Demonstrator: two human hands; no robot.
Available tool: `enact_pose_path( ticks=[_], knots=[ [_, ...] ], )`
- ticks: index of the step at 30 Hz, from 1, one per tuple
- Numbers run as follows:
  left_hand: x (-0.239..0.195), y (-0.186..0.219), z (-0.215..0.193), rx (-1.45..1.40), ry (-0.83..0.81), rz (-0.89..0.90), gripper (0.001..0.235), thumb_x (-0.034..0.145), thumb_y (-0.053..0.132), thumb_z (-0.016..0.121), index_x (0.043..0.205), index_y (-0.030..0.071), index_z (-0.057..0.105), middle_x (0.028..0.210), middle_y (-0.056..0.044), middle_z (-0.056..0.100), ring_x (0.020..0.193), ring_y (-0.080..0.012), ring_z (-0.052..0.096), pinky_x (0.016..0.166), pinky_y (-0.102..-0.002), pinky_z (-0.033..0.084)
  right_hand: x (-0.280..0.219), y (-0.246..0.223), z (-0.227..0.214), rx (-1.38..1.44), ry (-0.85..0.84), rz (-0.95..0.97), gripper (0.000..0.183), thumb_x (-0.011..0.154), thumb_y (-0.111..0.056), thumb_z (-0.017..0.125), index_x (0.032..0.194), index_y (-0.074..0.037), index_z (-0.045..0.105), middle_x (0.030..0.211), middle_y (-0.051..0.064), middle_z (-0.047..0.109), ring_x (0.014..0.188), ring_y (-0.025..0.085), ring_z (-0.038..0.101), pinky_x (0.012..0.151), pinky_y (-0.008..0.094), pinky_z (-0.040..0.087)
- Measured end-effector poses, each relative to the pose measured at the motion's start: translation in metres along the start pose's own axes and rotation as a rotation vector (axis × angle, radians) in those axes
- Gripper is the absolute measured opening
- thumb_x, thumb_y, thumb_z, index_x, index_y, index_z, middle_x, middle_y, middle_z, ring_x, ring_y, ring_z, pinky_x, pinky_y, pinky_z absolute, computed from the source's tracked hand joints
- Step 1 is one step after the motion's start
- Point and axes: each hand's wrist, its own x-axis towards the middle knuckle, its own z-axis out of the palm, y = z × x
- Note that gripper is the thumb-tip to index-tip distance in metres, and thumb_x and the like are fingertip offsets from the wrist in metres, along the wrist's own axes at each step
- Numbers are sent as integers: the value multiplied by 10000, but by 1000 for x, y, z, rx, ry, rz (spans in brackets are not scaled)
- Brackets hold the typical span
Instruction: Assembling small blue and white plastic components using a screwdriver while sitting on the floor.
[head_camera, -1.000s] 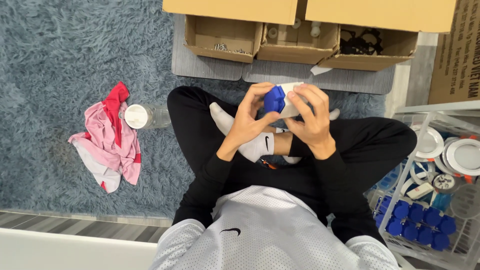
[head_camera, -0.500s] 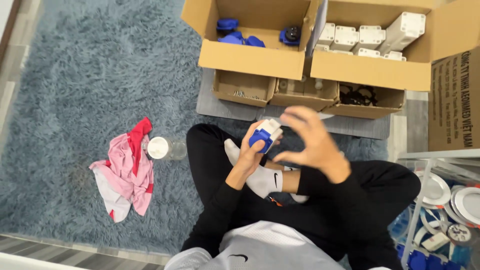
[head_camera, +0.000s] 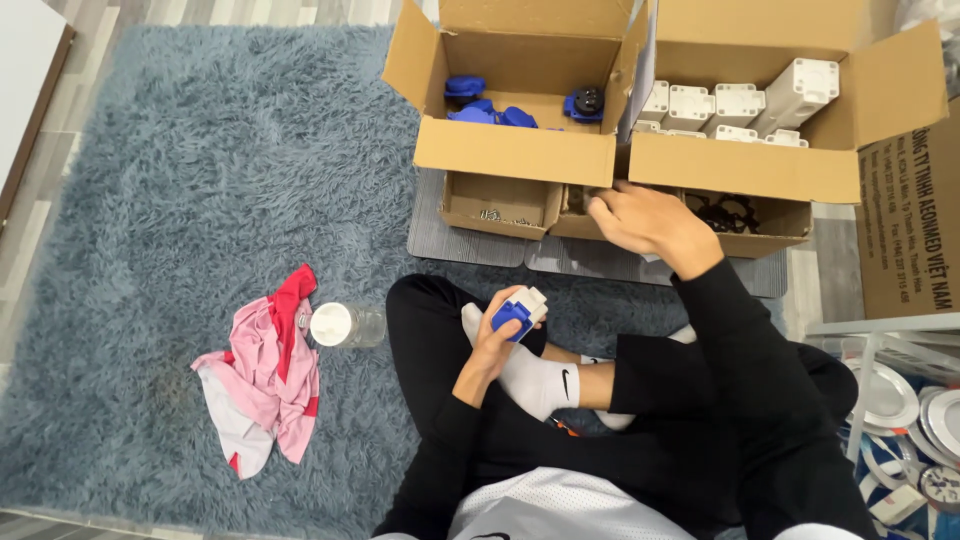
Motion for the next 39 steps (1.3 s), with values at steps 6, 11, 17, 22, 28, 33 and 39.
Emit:
enact_pose_path(
  ticks=[6,11,17,22,28,33,39],
  knots=[
    [2,5,2,-47,-61,-36,847,850,369,835,1552,12,525,1257,-287,727,1119,-403,775,936,-445,665,22,-12,-5,79,-90,-27,804,1014,-501,220,1298,3,778,1297,344,752,1281,531,687,1086,625,532],
    [4,2,-5,-99,-64,-60,858,870,415,803,1562,7,501,1277,-283,725,1125,-401,774,932,-435,664,23,-15,-6,129,-131,-6,861,1021,-539,222,1275,67,779,1333,376,727,1310,527,676,1115,611,522],
    [4,2,-5,-115,-77,-72,860,888,411,794,1574,-3,482,1293,-285,716,1140,-411,769,935,-436,663,41,-14,-4,131,-84,-31,905,1052,-560,212,1165,116,803,1255,404,739,1223,538,713,1053,597,554],
    [4,4,-5,-112,-90,-77,853,900,415,789,1578,-1,480,1298,-280,718,1150,-410,765,937,-427,660,41,-24,-16,129,-30,-64,932,1082,-585,217,1087,138,807,1202,417,747,1169,546,729,1012,596,567],
    [3,7,-3,-103,-95,-85,849,909,434,772,1585,9,483,1301,-275,722,1158,-408,760,938,-423,644,29,-31,-26,130,-21,-69,892,1089,-544,248,1130,166,787,1204,446,727,1177,557,722,976,614,581],
    [3,6,-6,-102,-70,-94,836,914,444,757,1583,17,493,1311,-270,727,1154,-409,767,930,-432,644,59,-2,9,109,-20,-91,902,1102,-560,238,1128,152,791,1184,423,749,1157,526,746,959,577,606],
    [1,7,-5,-84,-59,-109,822,917,436,747,1584,23,500,1317,-264,732,1156,-404,769,930,-430,644,55,-2,11,85,-47,-33,962,1066,-618,211,1144,134,806,1181,389,769,1127,491,767,917,544,614]
  ],
)
